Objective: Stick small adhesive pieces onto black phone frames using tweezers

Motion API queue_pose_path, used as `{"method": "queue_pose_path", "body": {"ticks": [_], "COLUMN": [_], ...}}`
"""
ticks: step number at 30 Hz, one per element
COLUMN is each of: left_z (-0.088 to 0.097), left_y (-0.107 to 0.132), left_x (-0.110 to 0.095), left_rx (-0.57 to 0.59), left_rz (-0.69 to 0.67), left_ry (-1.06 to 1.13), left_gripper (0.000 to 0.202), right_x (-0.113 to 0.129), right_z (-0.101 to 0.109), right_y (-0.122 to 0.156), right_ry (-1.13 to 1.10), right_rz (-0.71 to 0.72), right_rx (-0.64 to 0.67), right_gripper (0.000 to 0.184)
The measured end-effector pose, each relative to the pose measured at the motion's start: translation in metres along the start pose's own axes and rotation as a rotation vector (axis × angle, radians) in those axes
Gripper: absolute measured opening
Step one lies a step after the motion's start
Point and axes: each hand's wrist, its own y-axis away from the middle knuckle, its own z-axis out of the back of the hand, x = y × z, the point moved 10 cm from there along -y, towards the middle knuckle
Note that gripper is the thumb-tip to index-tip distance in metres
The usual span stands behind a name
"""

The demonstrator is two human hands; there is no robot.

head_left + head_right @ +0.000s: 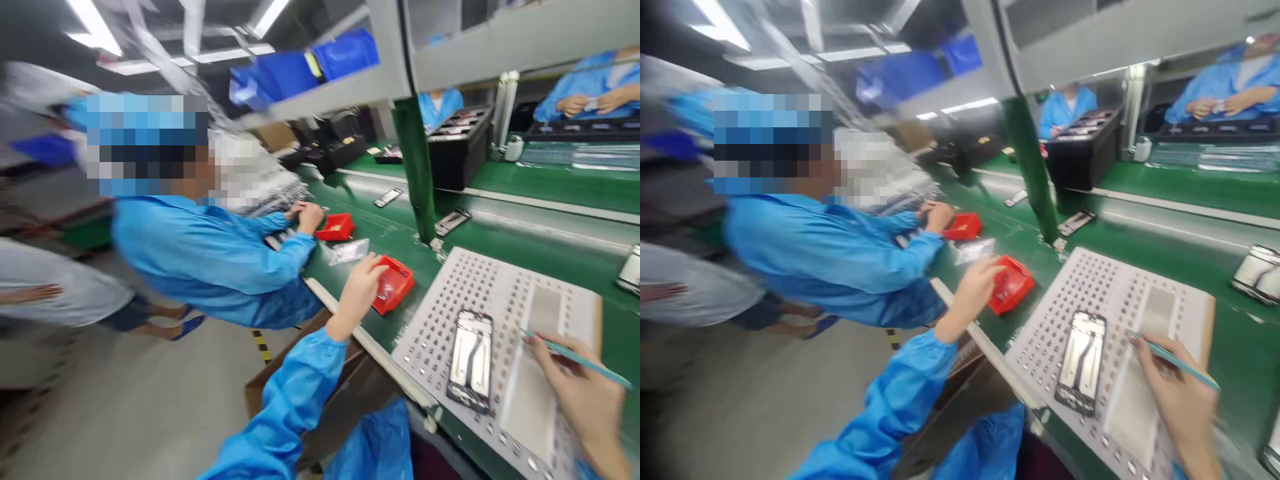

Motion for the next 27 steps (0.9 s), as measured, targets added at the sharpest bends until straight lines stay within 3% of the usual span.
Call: {"method": "queue_pose_path", "body": {"ticks": [5,11,16,18,21,25,27], "left_z": [-0.014,-0.055,-0.104,-0.116,-0.122,-0.115,-0.107], "left_y": [0.016,0.045,0.059,0.063,0.067,0.066,0.054], "left_x": [-0.031,-0.12,-0.174,-0.184,-0.185,-0.175,-0.171], "left_rx": [0.04,0.154,0.31,0.313,0.287,0.274,0.263], "left_rz": [-0.041,-0.038,0.12,0.154,0.178,0.144,0.141], "left_ry": [0.202,0.241,0.129,0.11,0.077,0.203,0.307], "left_gripper": [0.03,0.031,0.091,0.101,0.101,0.099,0.093], "right_x": [0.01,0.019,0.009,0.005,0.005,0.01,0.012], "right_z": [-0.016,-0.033,-0.032,-0.028,-0.022,-0.006,0.006], "right_y": [0.001,0.003,0.004,0.003,0.002,0.002,0.002], "right_ry": [-0.112,-0.205,-0.192,-0.188,-0.203,-0.17,-0.123], "right_rz": [-0.076,-0.109,-0.133,-0.145,-0.155,-0.137,-0.128], "right_rx": [0.12,0.221,0.211,0.188,0.168,0.103,0.058], "right_gripper": [0.025,0.017,0.018,0.019,0.021,0.021,0.022]}}
